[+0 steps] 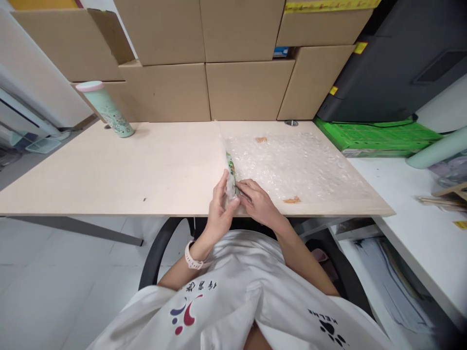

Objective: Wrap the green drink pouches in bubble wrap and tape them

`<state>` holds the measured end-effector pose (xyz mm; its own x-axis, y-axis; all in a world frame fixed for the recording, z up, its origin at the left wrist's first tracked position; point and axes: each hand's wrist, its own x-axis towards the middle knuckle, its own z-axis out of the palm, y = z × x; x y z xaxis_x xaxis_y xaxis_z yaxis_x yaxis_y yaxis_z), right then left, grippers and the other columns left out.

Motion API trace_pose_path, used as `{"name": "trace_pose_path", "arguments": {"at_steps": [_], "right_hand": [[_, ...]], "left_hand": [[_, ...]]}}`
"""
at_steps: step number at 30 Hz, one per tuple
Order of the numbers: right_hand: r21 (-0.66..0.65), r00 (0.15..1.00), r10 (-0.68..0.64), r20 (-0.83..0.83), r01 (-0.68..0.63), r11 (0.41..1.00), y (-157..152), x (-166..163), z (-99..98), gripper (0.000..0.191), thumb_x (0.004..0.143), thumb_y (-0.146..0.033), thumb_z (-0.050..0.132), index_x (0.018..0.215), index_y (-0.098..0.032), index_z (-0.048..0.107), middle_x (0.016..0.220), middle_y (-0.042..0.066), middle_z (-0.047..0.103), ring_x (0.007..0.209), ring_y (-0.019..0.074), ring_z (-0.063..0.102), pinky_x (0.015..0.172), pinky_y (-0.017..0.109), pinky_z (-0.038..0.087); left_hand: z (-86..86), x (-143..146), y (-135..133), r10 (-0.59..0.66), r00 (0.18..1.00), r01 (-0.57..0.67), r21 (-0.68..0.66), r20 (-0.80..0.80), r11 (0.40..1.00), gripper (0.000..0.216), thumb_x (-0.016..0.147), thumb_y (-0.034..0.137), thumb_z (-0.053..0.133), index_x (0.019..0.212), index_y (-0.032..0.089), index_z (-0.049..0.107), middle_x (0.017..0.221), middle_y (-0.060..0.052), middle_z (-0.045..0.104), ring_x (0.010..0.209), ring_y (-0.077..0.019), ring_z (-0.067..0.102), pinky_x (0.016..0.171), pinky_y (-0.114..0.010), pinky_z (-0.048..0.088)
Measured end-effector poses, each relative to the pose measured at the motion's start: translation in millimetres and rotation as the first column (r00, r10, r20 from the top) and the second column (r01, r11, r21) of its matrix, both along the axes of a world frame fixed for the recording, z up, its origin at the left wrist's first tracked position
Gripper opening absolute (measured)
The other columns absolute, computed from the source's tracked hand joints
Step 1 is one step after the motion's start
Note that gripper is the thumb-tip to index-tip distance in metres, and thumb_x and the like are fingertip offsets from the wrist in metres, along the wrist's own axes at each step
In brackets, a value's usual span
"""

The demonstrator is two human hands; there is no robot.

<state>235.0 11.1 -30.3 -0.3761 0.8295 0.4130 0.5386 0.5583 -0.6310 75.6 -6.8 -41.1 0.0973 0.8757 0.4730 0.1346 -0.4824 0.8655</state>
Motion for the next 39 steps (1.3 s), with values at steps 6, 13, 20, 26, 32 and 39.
{"name": "trace_pose_path", "arguments": {"at_steps": [6,13,20,26,32,39], "right_hand": [[0.035,0.978,-0.027,0.208,0.021,0.999,-10,15,-3.2,0.025,0.084,-0.008,0.045,0.094,-0.017,0.067,0.098,0.013,0.068,0.100,0.0285,0.059,0.091,0.045,0.049],[0.058,0.930,-0.058,0.363,0.039,0.998,-40,36,-2.4,0.013,0.092,-0.023,0.054,0.094,-0.018,0.066,0.095,0.012,0.070,0.097,0.0293,0.061,0.094,0.050,0.048],[-0.041,0.984,-0.179,0.004,0.179,0.983,-53,66,16.9,0.023,0.100,-0.031,0.048,0.104,-0.027,0.070,0.109,0.004,0.075,0.106,0.0231,0.067,0.096,0.041,0.052],[-0.092,0.913,-0.407,-0.028,0.403,0.911,-16,80,19.8,0.030,0.098,-0.036,0.047,0.114,-0.022,0.067,0.110,0.008,0.075,0.096,0.0233,0.069,0.084,0.038,0.054],[-0.179,0.901,-0.431,-0.046,0.417,0.891,10,67,12.0,0.037,0.089,-0.033,0.056,0.122,-0.020,0.065,0.093,0.005,0.072,0.079,0.0192,0.068,0.077,0.034,0.052],[-0.087,0.898,-0.437,-0.061,0.431,0.898,23,58,-1.7,0.037,0.082,-0.015,0.050,0.115,-0.019,0.066,0.078,0.001,0.065,0.068,0.0165,0.061,0.070,0.031,0.049]], "left_hand": [[-6.4,26,16,0.053,0.916,0.066,0.279,-0.397,0.958,0.047,0.104,0.030,0.039,0.151,0.024,0.043,0.156,-0.011,0.047,0.153,-0.0246,0.030,0.121,-0.050,0.035],[-9.7,41,18,0.150,0.744,0.059,0.288,-0.651,0.956,0.042,0.103,0.033,0.042,0.141,0.023,0.056,0.145,-0.011,0.059,0.141,-0.0306,0.049,0.107,-0.053,0.045],[-6.0,45,13,0.152,0.707,0.070,0.282,-0.690,0.957,0.037,0.100,0.022,0.047,0.135,0.023,0.061,0.144,-0.009,0.061,0.140,-0.0311,0.049,0.111,-0.057,0.041],[-3.0,47,12,0.090,0.707,0.139,0.263,-0.701,0.955,0.032,0.096,0.009,0.049,0.115,0.022,0.071,0.133,-0.006,0.069,0.143,-0.0311,0.048,0.118,-0.064,0.033],[0.0,48,15,0.016,0.679,0.212,0.217,-0.734,0.953,0.044,0.090,-0.002,0.048,0.116,0.024,0.071,0.132,-0.006,0.069,0.143,-0.0294,0.048,0.119,-0.069,0.027],[0.4,47,14,-0.100,0.749,0.230,0.117,-0.655,0.966,0.039,0.094,0.005,0.049,0.119,0.026,0.070,0.140,-0.006,0.064,0.148,-0.0284,0.041,0.122,-0.066,0.018]]}}
